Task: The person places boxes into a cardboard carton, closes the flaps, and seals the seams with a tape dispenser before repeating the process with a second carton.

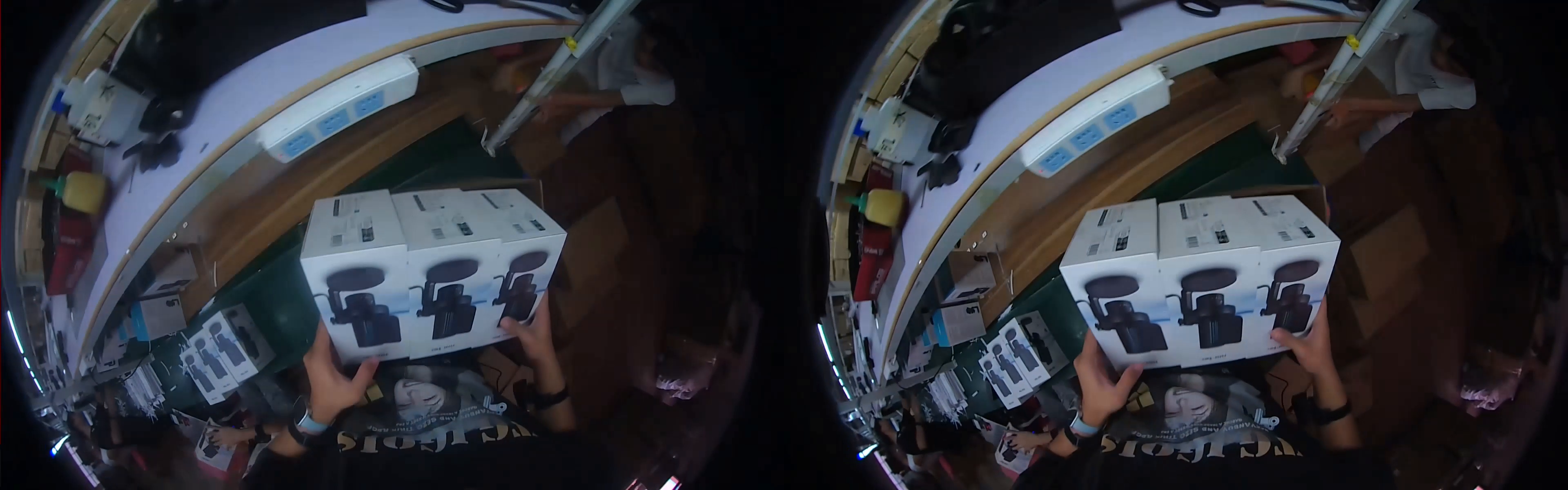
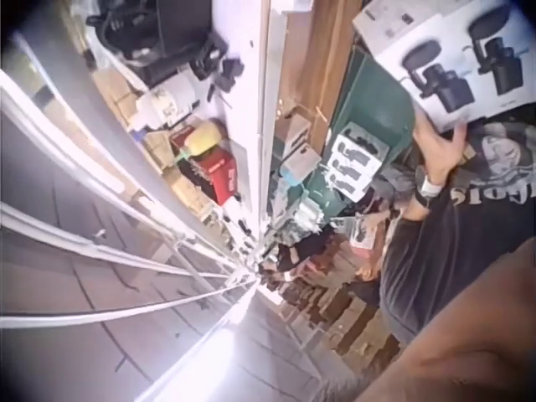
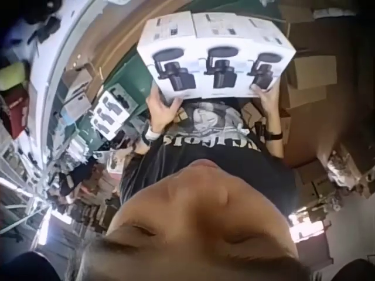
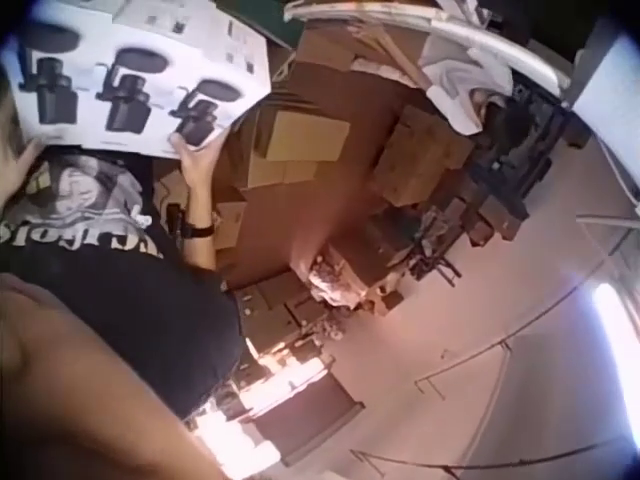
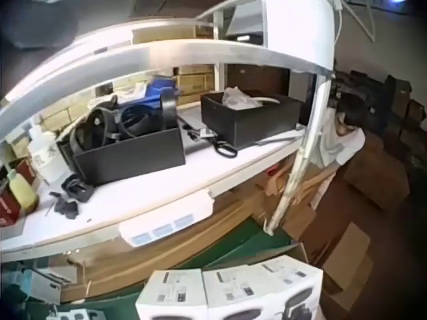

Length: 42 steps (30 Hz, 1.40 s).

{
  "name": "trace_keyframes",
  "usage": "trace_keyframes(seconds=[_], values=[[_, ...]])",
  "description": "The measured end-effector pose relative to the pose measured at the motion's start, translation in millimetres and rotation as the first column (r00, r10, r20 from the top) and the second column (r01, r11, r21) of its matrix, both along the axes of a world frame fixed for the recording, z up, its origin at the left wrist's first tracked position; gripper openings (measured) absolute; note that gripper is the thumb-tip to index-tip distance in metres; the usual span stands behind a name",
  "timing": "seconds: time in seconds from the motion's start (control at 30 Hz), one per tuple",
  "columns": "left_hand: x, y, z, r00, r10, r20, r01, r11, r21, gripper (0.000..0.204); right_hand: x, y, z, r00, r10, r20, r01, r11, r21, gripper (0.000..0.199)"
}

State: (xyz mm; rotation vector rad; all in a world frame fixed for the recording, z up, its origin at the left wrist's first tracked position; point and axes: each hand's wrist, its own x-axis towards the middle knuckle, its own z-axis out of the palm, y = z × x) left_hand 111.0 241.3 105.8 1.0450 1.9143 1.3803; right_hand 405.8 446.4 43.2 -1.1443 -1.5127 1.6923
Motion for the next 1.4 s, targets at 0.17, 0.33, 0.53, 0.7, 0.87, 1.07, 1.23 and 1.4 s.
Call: trace_keyframes(seconds=[0.17,0.33,0.53,0.7,0.87,1.07,1.23,1.4], values=[[14,6,36,0.941,0.072,0.329,-0.005,0.980,-0.200,0.073,10,-3,23,0.992,0.073,0.099,-0.055,0.984,-0.171,0.096],[15,1,54,0.911,0.088,0.404,0.029,0.961,-0.276,0.070,7,14,48,0.982,0.131,0.139,-0.112,0.984,-0.137,0.091],[9,-19,81,0.908,-0.029,0.419,0.177,0.931,-0.319,0.068,5,35,80,0.965,0.212,0.157,-0.181,0.966,-0.186,0.090],[6,-5,63,0.871,-0.020,0.492,0.172,0.948,-0.266,0.068,-6,57,85,0.937,0.254,0.240,-0.224,0.964,-0.145,0.084],[-27,42,41,0.966,-0.025,0.259,0.061,0.989,-0.135,0.065,-47,95,71,0.899,0.313,0.306,-0.325,0.946,-0.014,0.075],[-54,81,45,0.985,0.030,0.171,-0.015,0.996,-0.085,0.062,-69,118,79,0.894,0.314,0.321,-0.341,0.940,0.029,0.073],[-52,72,34,0.992,0.032,0.126,-0.025,0.998,-0.055,0.065,-70,102,71,0.909,0.259,0.326,-0.305,0.947,0.098,0.069],[-12,-28,54,0.985,0.079,0.154,-0.072,0.996,-0.046,0.080,-52,30,83,0.922,0.221,0.318,-0.297,0.930,0.215,0.070]])
